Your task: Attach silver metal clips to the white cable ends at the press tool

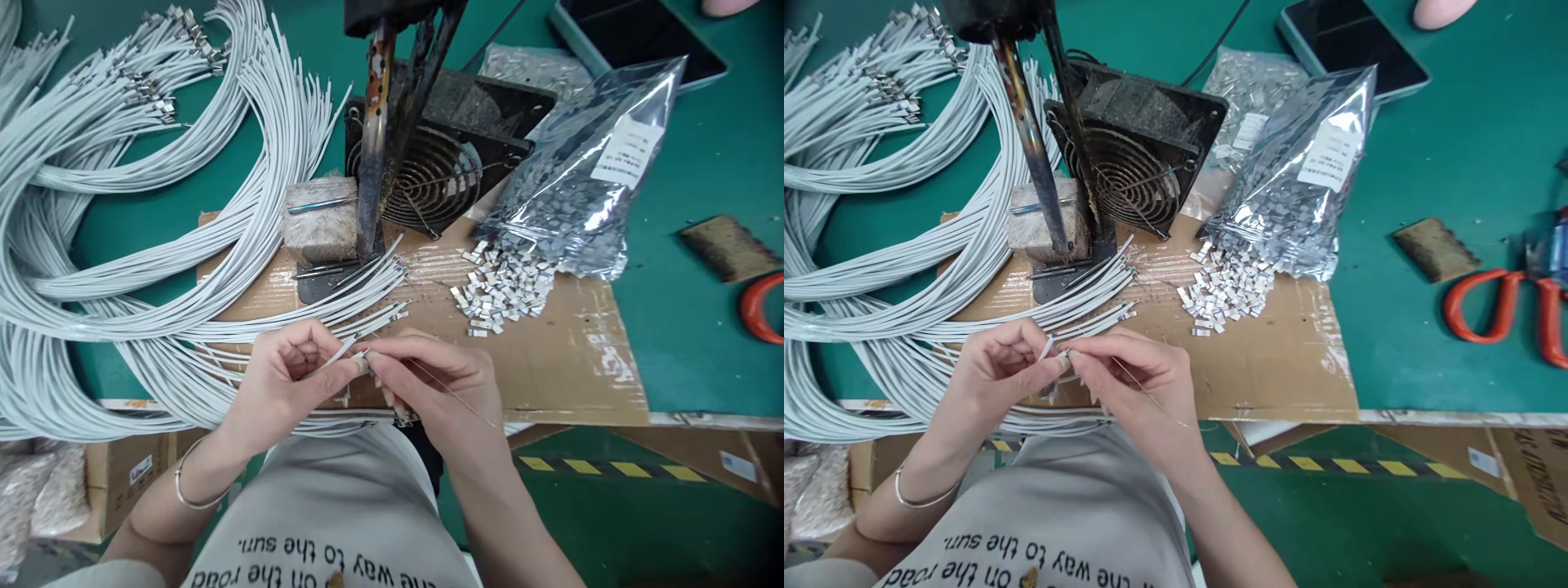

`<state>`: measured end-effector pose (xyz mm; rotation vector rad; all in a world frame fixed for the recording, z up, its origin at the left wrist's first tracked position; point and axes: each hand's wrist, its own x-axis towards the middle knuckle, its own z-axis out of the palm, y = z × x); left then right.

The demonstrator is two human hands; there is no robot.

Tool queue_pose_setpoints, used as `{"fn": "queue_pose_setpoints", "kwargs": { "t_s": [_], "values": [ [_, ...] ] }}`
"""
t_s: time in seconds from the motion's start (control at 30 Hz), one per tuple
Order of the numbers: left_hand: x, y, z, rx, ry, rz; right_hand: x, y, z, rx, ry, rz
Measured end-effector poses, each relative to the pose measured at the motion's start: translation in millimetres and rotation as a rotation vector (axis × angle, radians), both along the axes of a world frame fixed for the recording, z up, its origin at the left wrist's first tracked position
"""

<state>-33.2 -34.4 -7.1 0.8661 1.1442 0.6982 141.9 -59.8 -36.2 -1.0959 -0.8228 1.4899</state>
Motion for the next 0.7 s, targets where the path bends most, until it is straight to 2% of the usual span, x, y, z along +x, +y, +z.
{"fn": "queue_pose_setpoints", "kwargs": {
  "t_s": [0.13,0.33,0.53,0.7],
  "values": [
    [-1,2,2.0,-0.035,0.009,-0.019,0,0,1.2,-0.096,0.077,-0.021],
    [-1,0,4.2,-0.013,0.014,-0.079,6,3,-3.1,-0.205,0.144,0.107],
    [3,-3,3.3,0.132,0.146,-0.076,6,-1,17.2,-0.177,-0.117,-0.017],
    [7,-5,4.0,0.218,0.222,-0.086,9,-1,26.9,-0.19,-0.091,-0.02]
  ]
}}
